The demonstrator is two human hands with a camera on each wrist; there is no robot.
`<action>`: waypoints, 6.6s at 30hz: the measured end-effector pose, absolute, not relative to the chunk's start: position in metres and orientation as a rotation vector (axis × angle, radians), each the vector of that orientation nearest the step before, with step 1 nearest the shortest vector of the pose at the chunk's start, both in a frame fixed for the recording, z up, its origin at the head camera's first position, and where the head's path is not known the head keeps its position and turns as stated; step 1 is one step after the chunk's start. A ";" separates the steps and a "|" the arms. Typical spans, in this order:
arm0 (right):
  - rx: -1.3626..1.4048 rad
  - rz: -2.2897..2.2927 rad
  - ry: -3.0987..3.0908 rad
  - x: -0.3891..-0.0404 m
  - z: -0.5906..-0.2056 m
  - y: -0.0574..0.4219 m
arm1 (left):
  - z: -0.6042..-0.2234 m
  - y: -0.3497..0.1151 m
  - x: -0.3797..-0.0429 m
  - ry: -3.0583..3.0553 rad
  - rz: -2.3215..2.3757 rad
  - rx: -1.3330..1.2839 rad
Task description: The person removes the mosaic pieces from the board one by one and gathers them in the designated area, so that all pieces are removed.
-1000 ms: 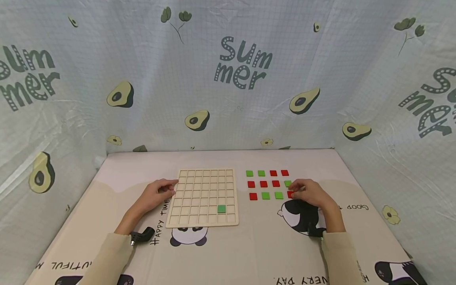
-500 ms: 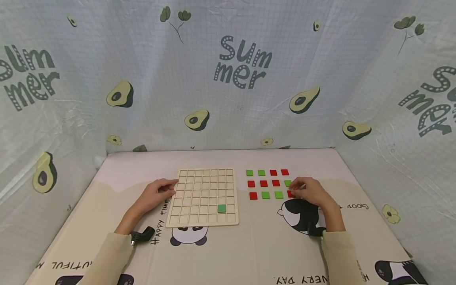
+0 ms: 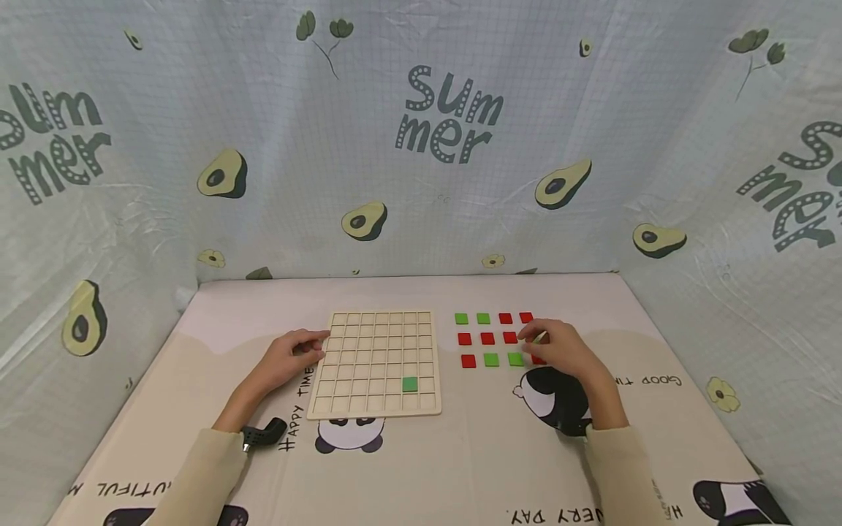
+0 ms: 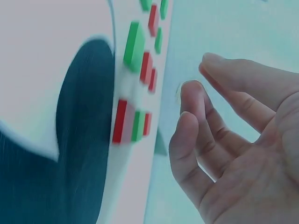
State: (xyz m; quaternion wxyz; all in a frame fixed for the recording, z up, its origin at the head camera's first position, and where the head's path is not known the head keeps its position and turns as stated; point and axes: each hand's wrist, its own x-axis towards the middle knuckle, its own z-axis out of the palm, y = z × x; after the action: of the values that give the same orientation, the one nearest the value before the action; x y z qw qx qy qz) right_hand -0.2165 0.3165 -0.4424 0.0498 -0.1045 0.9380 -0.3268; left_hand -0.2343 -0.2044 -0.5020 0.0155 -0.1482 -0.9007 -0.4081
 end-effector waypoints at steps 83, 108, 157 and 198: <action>-0.859 -0.744 2.554 -0.219 -0.459 0.137 | -0.501 -0.201 -0.232 -2.833 -1.276 -0.406; -0.914 -0.719 2.577 -0.214 -0.459 0.137 | -0.501 -0.203 -0.229 -2.823 -1.274 -0.397; -0.769 -1.097 2.493 -0.221 -0.444 0.206 | -0.497 -0.203 -0.230 -2.831 -1.260 -0.428; -0.685 -0.967 2.532 -0.205 -0.466 0.247 | -0.502 -0.205 -0.232 -2.799 -1.274 -0.448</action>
State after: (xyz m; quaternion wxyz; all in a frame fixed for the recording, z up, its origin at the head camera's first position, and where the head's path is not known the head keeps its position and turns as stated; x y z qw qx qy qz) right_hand -0.2053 0.2473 -0.4658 0.1723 -0.2414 0.8921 -0.3407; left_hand -0.2321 -0.2049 -0.5019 0.0168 -0.1440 -0.9005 -0.4099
